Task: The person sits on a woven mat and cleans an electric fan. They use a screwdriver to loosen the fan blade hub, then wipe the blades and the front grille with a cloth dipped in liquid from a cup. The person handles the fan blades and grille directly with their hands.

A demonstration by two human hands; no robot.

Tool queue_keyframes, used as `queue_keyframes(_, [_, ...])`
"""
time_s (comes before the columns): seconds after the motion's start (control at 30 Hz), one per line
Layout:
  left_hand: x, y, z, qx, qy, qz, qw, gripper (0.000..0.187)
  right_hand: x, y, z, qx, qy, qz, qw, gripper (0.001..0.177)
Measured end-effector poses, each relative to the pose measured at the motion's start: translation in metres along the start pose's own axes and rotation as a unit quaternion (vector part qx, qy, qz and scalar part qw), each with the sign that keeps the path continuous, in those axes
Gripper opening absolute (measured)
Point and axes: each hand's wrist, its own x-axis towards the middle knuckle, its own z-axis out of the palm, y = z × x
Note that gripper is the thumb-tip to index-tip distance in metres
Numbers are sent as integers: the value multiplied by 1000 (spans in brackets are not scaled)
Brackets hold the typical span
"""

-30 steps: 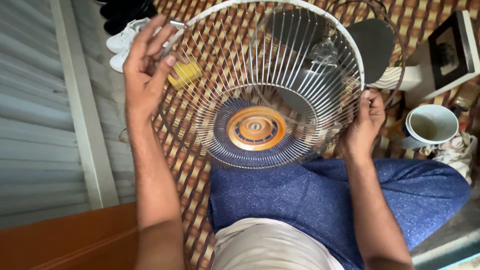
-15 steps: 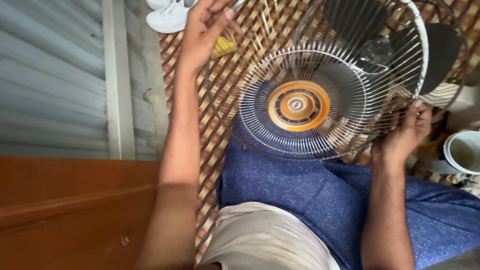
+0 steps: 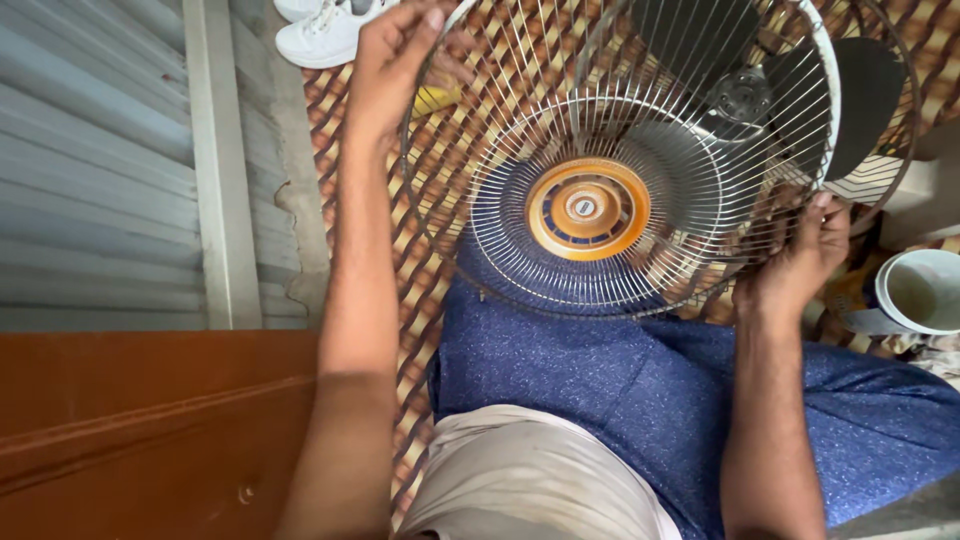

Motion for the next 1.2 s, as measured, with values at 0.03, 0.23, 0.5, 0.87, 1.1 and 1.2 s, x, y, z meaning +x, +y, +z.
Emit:
queue_keyframes(0.03, [-3, 1, -1, 15, -4, -19, 1000, 36, 1, 0, 0, 7, -3, -2, 1000, 27])
queue_keyframes(0.23, [4, -2, 3, 39, -60, 54, 996, 39, 3, 1, 0, -9, 13, 4, 1000, 29])
queue_keyframes(0.5, [58, 4, 22, 109, -97, 81, 986, 28, 3, -2, 1, -17, -1, 0, 1000, 24])
queue_keyframes(0.87, [46, -25, 9, 189, -131, 123, 965, 67, 1, -7, 5, -86, 93, 52, 991, 11])
queue_keyframes(1.1, [48, -51, 7, 189, -88, 54, 977, 70, 8, -6, -18, -314, -32, -88, 945, 12])
queue_keyframes(1.2, [55, -62, 6, 349, -50, 103, 930, 45, 8, -6, -27, -397, -36, -155, 904, 12])
